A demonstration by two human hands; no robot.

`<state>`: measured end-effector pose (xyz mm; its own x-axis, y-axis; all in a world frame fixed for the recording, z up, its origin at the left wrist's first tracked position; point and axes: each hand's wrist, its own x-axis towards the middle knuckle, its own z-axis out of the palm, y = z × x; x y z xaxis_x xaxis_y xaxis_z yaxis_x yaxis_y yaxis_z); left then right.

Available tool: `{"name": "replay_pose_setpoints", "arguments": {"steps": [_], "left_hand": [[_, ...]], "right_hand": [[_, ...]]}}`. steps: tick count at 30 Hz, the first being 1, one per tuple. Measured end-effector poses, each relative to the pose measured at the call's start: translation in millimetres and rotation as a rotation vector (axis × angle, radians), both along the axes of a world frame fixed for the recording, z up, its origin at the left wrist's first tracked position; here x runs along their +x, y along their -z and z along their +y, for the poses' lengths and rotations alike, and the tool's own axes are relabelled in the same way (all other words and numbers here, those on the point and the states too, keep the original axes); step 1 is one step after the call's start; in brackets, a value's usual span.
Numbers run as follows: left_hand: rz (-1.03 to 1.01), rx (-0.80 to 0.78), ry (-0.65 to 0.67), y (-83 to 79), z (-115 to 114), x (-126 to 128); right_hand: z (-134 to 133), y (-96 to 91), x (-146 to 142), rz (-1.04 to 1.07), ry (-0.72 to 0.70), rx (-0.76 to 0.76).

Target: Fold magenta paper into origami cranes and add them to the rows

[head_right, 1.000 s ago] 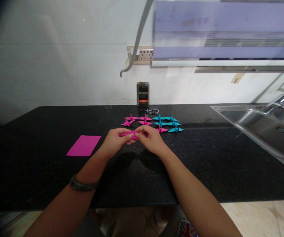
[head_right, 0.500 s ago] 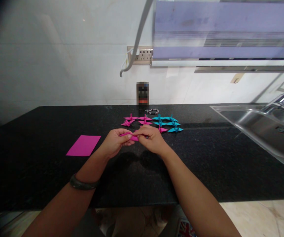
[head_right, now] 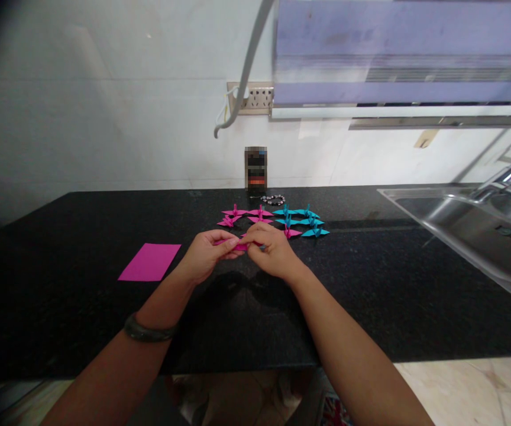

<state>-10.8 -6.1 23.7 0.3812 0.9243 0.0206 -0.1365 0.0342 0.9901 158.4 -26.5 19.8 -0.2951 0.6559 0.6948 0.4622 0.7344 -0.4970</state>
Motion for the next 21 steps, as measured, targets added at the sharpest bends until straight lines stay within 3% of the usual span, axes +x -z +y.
{"name": "replay_pose_setpoints", "arguments": {"steps": [4, 11, 21], "left_hand": [[0.014, 0.124, -0.028, 0.4, 0.4, 0.6], [0.138, 0.325, -0.107, -4.9, -1.9, 0.3], [0.055, 0.265, -0.084, -5.3, -3.8, 1.8]], "right_hand": [[-0.8, -0.1, -2.3, 0.02, 0.06, -0.08], [-2.9, -4.4, -3.2, 0.007, 0.004, -0.089], [0.2, -1.5, -3.2, 0.084, 0.013, -0.111]]}}
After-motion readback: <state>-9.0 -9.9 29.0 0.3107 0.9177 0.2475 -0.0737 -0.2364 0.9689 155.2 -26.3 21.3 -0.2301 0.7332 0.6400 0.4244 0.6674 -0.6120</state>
